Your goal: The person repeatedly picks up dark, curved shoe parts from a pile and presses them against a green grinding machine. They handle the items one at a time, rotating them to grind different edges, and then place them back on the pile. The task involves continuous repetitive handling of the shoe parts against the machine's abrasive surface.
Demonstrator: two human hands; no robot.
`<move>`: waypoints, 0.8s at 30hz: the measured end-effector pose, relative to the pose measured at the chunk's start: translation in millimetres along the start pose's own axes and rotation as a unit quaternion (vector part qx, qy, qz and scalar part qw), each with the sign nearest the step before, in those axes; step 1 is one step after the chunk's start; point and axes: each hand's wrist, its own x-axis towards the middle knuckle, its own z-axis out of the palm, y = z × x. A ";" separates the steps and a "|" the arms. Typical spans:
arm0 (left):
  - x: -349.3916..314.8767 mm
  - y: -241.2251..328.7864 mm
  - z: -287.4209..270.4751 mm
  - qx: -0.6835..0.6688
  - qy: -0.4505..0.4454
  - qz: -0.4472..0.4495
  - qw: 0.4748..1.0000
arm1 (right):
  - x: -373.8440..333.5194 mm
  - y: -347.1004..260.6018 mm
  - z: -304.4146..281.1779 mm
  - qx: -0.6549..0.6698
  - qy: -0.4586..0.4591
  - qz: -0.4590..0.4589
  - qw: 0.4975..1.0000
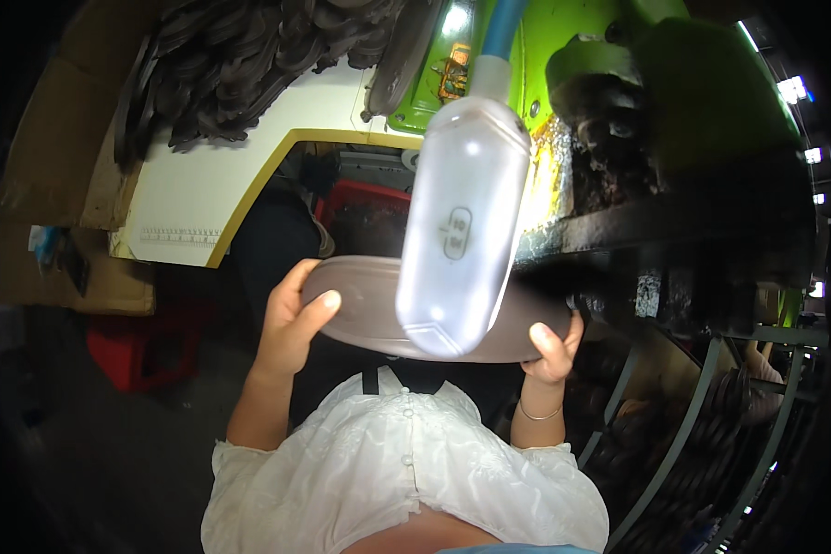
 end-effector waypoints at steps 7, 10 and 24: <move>-17.2 -28.3 -35.9 0.089 -0.093 -0.120 0.984 | 27.9 -4.2 28.8 -0.258 -0.181 -0.099 0.944; -19.2 -43.2 -18.5 0.183 -0.173 -0.136 0.958 | 36.3 -12.4 56.6 -0.170 -0.199 -0.059 0.963; 34.6 -11.0 97.3 0.196 -0.062 0.107 0.973 | 26.5 -4.9 25.4 -0.132 -0.288 0.177 0.932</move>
